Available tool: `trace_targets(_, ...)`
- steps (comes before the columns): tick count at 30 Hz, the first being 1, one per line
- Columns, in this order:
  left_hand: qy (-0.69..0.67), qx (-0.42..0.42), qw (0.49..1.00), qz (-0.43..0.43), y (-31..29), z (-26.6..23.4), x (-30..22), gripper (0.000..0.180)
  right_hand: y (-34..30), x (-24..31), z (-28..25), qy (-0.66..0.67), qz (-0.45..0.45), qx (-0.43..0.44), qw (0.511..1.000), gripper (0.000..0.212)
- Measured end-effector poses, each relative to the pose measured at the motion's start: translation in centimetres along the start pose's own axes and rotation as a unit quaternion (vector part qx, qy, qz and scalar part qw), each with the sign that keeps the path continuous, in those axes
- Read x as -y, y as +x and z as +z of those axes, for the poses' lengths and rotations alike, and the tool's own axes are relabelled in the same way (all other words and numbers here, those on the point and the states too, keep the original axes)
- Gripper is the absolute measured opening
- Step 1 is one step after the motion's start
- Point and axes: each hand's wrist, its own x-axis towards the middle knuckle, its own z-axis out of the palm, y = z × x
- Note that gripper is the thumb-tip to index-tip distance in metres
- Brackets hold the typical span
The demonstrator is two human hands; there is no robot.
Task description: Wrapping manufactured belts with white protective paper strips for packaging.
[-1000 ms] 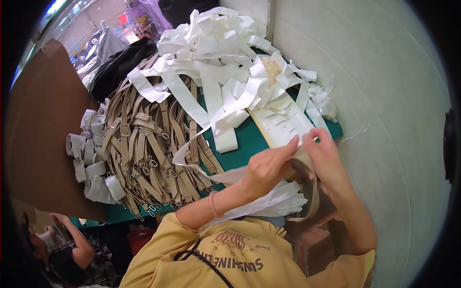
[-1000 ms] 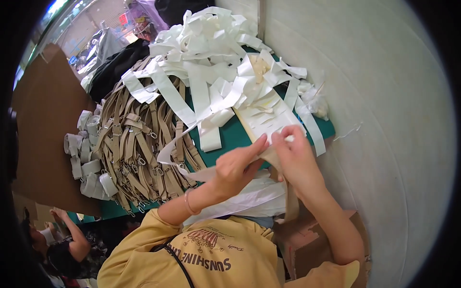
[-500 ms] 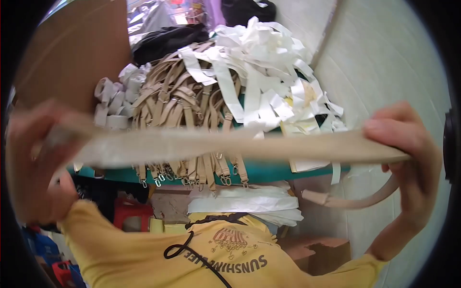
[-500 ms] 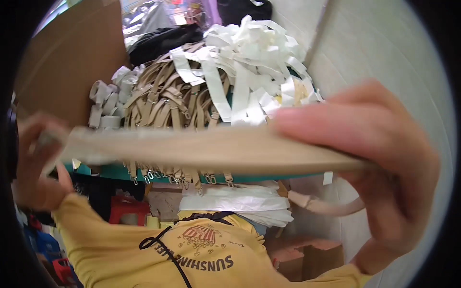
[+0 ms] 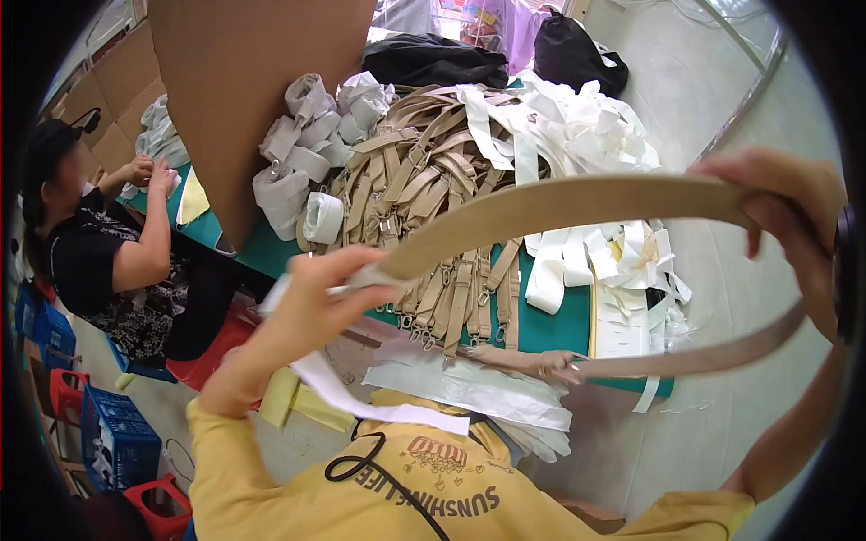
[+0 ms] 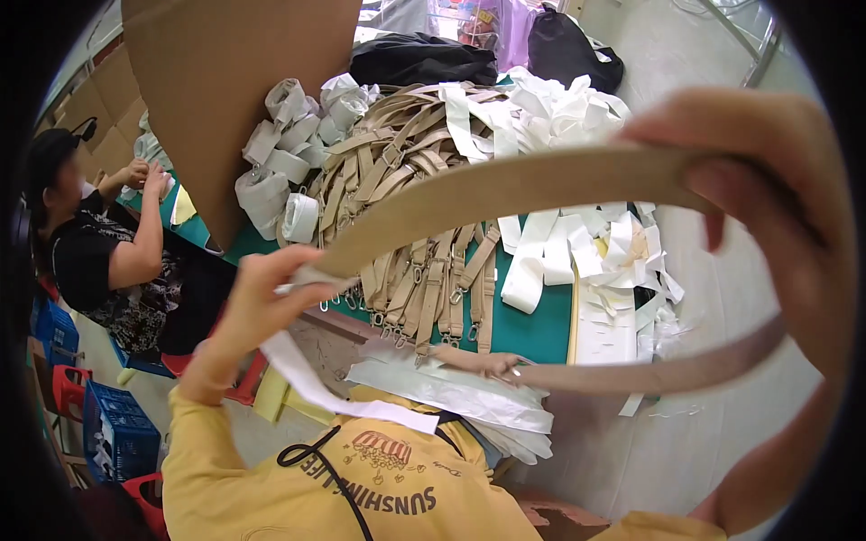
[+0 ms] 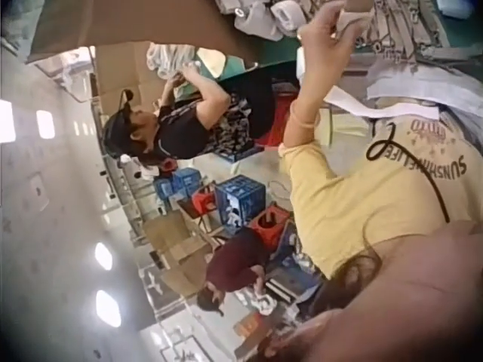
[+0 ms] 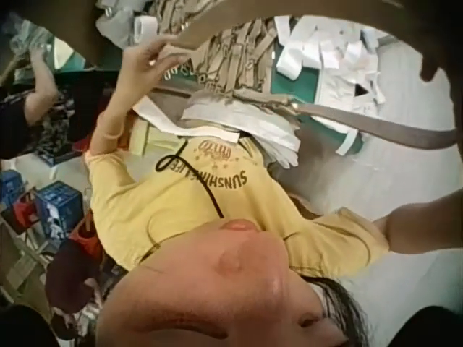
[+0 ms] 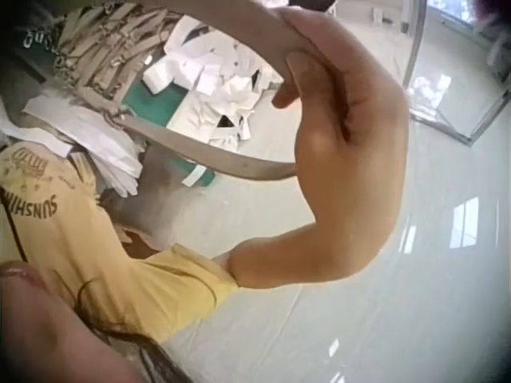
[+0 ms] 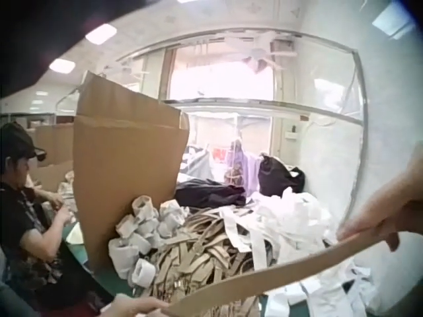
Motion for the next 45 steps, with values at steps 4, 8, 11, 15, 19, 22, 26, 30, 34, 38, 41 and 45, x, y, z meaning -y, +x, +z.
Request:
trace_targets(4,-0.149,0.073,0.986,-0.007,4.9,5.4,1.0,0.036,-0.1,0.9,-2.0,-0.032,0.050,0.045,0.997,0.024)
trace_targets(8,-0.216,0.080,0.972,0.037,8.0,8.5,3.2,0.036,1.5,1.5,-3.6,-0.062,0.126,0.129,0.982,0.021)
trace_targets(11,-0.208,0.104,0.971,0.058,8.8,9.3,2.2,0.030,1.5,1.5,-4.0,-0.076,0.186,0.193,0.960,0.020)
trace_targets(15,-0.196,0.093,0.971,0.099,8.9,11.7,2.5,0.023,0.7,0.1,-3.4,-0.101,0.222,0.138,0.960,0.016)
trace_targets(19,-0.233,0.136,0.961,0.062,8.5,13.6,3.7,0.023,-0.8,-1.9,-2.8,-0.026,0.385,0.019,0.922,0.016)
trace_targets(22,-0.281,0.172,0.944,-0.015,8.1,15.3,3.6,0.026,-1.6,-3.7,-0.2,0.039,0.338,-0.068,0.938,0.017)
trace_targets(26,-0.249,0.169,0.954,-0.002,8.2,16.8,2.7,0.027,-3.4,-4.4,-2.4,0.038,0.357,0.129,0.924,0.017)
trace_targets(30,-0.268,0.208,0.940,0.027,8.0,17.8,0.9,0.027,-0.8,-3.2,-0.4,-0.069,0.371,0.260,0.889,0.017)
trace_targets(34,-0.371,0.293,0.880,-0.051,8.7,18.2,0.9,0.029,-2.7,-4.9,1.6,0.073,0.319,0.131,0.936,0.009)
trace_targets(38,-0.538,0.557,0.614,-0.152,5.3,19.1,5.7,0.076,-2.3,-5.4,-0.9,0.074,0.289,0.199,0.933,0.017)
trace_targets(41,-0.526,0.636,0.549,-0.132,1.2,20.1,7.1,0.091,-5.2,-3.9,3.7,0.045,0.244,0.093,0.964,0.012)
trace_targets(45,-0.461,0.675,0.565,-0.113,-2.8,20.0,8.1,0.071,-6.4,-3.9,5.6,0.060,0.289,0.230,0.927,0.037)
